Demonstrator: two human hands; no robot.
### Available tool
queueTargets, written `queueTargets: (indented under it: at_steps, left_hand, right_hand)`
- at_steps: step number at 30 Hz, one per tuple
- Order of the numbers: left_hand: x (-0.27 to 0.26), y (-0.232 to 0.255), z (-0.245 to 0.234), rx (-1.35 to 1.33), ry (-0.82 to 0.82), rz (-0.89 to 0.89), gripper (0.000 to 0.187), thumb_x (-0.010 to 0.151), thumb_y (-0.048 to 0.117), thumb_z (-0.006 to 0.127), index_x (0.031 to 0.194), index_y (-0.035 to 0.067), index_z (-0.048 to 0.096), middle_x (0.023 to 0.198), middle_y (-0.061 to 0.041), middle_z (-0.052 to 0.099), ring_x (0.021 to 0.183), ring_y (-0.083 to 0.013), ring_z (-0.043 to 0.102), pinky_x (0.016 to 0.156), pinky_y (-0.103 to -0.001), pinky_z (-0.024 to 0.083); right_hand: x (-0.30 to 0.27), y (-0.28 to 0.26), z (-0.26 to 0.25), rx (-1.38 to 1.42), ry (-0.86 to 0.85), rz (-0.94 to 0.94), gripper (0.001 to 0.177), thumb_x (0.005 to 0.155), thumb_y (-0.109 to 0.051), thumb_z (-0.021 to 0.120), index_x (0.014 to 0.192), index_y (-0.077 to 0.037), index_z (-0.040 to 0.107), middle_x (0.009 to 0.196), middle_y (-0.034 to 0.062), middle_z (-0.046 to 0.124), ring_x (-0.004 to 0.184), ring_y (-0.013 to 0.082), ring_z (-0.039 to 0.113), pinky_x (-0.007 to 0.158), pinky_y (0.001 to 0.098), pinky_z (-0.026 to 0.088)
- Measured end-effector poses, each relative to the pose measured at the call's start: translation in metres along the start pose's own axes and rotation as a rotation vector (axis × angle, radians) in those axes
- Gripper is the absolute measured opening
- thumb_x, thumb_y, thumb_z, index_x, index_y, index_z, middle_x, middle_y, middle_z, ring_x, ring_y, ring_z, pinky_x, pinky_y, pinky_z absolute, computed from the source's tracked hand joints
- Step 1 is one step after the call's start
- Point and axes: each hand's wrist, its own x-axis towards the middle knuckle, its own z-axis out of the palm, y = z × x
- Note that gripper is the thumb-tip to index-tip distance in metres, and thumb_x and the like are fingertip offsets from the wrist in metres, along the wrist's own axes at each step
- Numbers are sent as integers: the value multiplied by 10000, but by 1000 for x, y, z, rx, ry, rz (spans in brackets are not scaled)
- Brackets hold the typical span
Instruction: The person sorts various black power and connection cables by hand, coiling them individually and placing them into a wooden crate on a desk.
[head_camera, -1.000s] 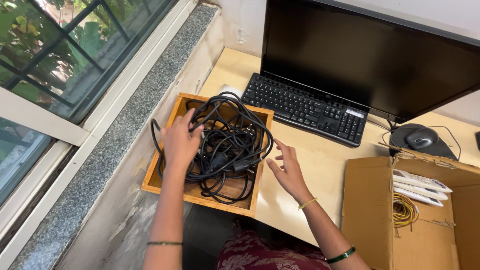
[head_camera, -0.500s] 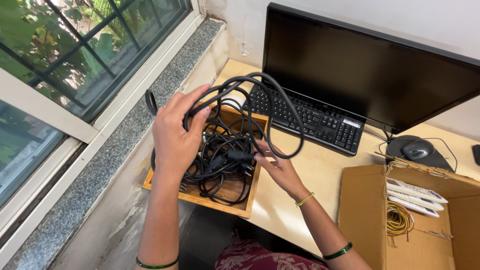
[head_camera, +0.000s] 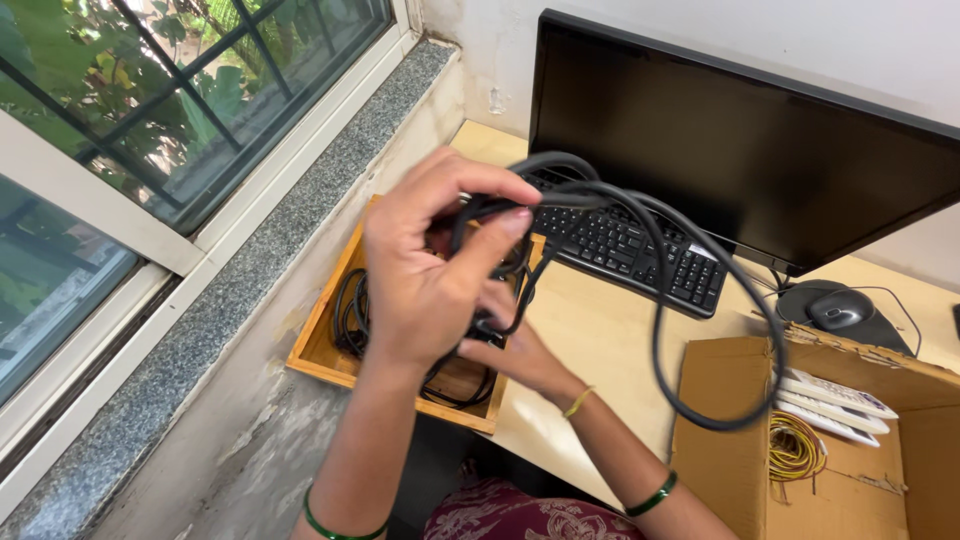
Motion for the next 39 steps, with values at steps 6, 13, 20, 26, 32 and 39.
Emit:
queueTargets:
  at_steps: [6, 13, 20, 26, 32, 39]
  left_hand:
    - [-4, -10, 20, -190, 78, 0, 99, 915, -61, 746, 955, 17, 701, 859, 15, 577, 738, -41, 481, 670, -187, 346]
    - [-2, -18, 20, -336, 141, 106, 100, 1034, -91, 708, 1016, -11, 651, 963, -36, 608, 836, -75, 551, 771, -204, 428]
    - [-4, -24, 22, -388, 40, 14, 469, 1013, 111, 650, 1428, 23, 451, 1182, -67, 597, 1079, -121, 566, 1030, -251, 461]
    - [-52, -88, -12, -326, 9, -256, 817, 874, 261, 725, 1582, 52, 374, 1159, -135, 604, 1136, -224, 618, 1058, -364, 487]
    - [-143, -184, -53, 640, -250, -400, 667, 587, 351, 871, 1231, 242, 733, 1417, -141, 545, 1315, -394, 487, 1102, -504, 383]
    - [-201, -229, -66, 811, -515, -536, 661, 574, 365, 911, 1207, 403, 723, 1509, -104, 444, 1369, -395, 374, 1081, -567, 326]
  right_hand:
    - [-11, 37, 11, 611, 160, 285, 302, 1126, -329, 524, 1186, -32, 518, 1190, 18, 538, 1142, 175, 515, 1056, 377, 425]
    - [-2, -54, -39, 769, 369, 29, 396, 1075, -465, 398, 858, -134, 370, 663, 2, 381, 690, 216, 524, 787, 381, 535]
    - [-12, -97, -60, 851, 393, -39, 402, 1129, -443, 407, 870, -142, 344, 707, -29, 287, 649, 125, 322, 649, 297, 361]
    - [-5, -64, -64, 814, 421, 74, 389, 1131, -390, 449, 845, -148, 342, 695, -43, 270, 636, 106, 301, 605, 269, 317]
    - [9, -31, -38, 740, 407, 183, 222, 1024, -220, 534, 856, -150, 406, 679, -47, 290, 579, 91, 292, 549, 262, 306]
    - [3, -22, -2, 548, 231, 285, 274, 1071, -249, 538, 841, -106, 494, 679, -51, 377, 605, 69, 340, 574, 252, 324]
